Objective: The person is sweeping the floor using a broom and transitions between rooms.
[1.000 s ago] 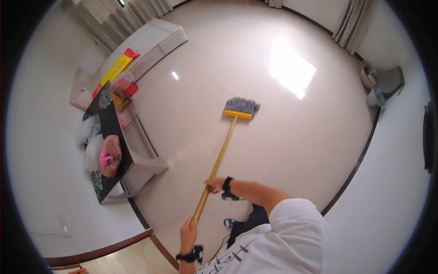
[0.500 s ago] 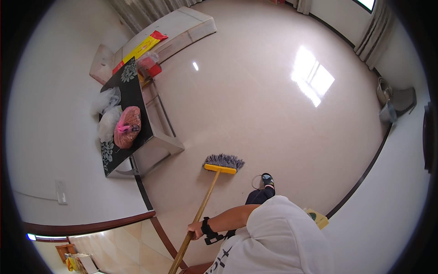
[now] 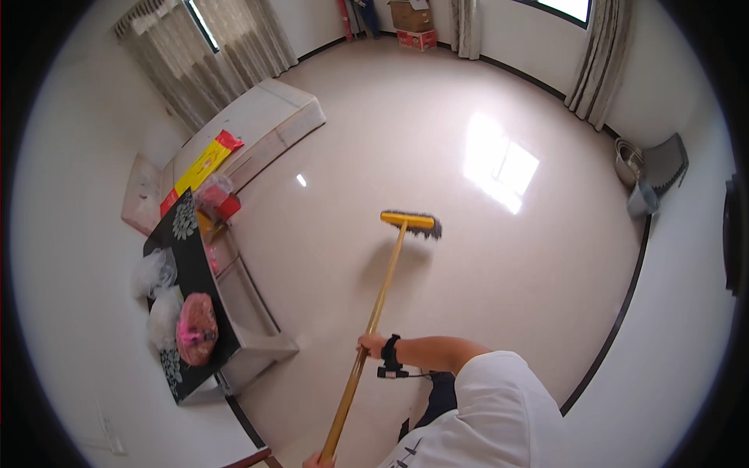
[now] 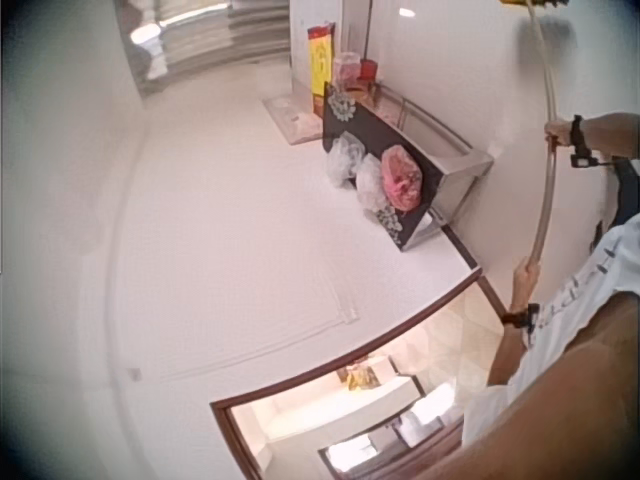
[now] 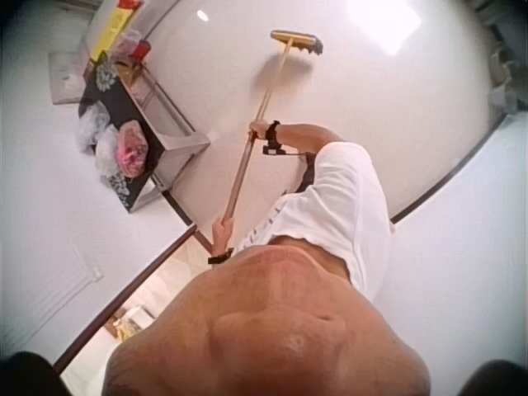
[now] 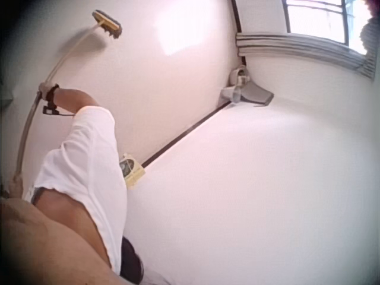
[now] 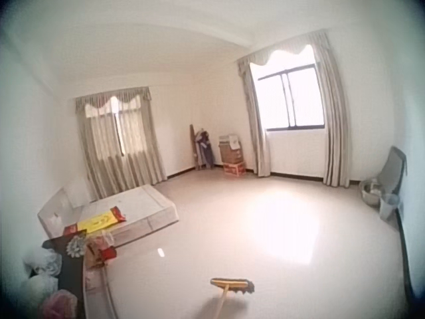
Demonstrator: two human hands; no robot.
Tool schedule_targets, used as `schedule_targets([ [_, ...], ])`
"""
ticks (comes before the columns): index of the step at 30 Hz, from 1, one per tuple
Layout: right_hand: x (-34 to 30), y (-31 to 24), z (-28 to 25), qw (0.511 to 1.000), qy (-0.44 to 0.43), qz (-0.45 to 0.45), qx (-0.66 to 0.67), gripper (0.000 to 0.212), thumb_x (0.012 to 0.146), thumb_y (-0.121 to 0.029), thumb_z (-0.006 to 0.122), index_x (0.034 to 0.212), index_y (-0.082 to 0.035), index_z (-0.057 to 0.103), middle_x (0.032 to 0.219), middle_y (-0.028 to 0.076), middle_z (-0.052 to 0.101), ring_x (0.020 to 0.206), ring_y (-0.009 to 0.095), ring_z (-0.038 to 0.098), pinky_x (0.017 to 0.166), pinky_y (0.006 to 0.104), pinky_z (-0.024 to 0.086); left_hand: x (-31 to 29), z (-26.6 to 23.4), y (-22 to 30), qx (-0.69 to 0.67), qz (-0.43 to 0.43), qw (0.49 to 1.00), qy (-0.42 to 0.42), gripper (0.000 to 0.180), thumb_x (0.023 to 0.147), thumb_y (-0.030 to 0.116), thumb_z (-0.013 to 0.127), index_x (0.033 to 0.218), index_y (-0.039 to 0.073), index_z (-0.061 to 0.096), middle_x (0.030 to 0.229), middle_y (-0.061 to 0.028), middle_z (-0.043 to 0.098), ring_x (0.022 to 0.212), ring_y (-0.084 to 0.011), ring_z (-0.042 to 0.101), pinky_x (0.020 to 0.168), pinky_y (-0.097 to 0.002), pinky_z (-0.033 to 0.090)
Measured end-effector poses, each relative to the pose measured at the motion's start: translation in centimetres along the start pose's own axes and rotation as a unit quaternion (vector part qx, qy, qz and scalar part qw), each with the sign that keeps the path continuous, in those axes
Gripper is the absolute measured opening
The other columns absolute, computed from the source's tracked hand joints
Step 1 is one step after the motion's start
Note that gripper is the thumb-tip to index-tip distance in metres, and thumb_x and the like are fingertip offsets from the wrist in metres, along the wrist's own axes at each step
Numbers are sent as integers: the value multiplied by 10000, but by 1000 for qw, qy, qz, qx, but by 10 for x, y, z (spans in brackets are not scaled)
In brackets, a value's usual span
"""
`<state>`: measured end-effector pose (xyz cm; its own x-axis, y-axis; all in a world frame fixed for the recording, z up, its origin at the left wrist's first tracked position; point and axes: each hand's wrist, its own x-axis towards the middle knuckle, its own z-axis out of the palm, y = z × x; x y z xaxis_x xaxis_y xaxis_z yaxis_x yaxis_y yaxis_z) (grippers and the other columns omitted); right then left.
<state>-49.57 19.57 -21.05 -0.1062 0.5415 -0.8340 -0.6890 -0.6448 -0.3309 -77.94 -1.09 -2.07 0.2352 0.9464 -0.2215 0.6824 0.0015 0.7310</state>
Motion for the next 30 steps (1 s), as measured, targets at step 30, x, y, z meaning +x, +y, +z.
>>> schedule_targets([
  [30,38,-51,-112,985,10,25,169,35,751,-22,433,732,-7,408,649,90,468,597,197,510,548,320,451,126,-29,125,79,-91,960,-254,146,734,155,539,784,20,514,495,-10,426,450,-56,416,414,-219,350],
])
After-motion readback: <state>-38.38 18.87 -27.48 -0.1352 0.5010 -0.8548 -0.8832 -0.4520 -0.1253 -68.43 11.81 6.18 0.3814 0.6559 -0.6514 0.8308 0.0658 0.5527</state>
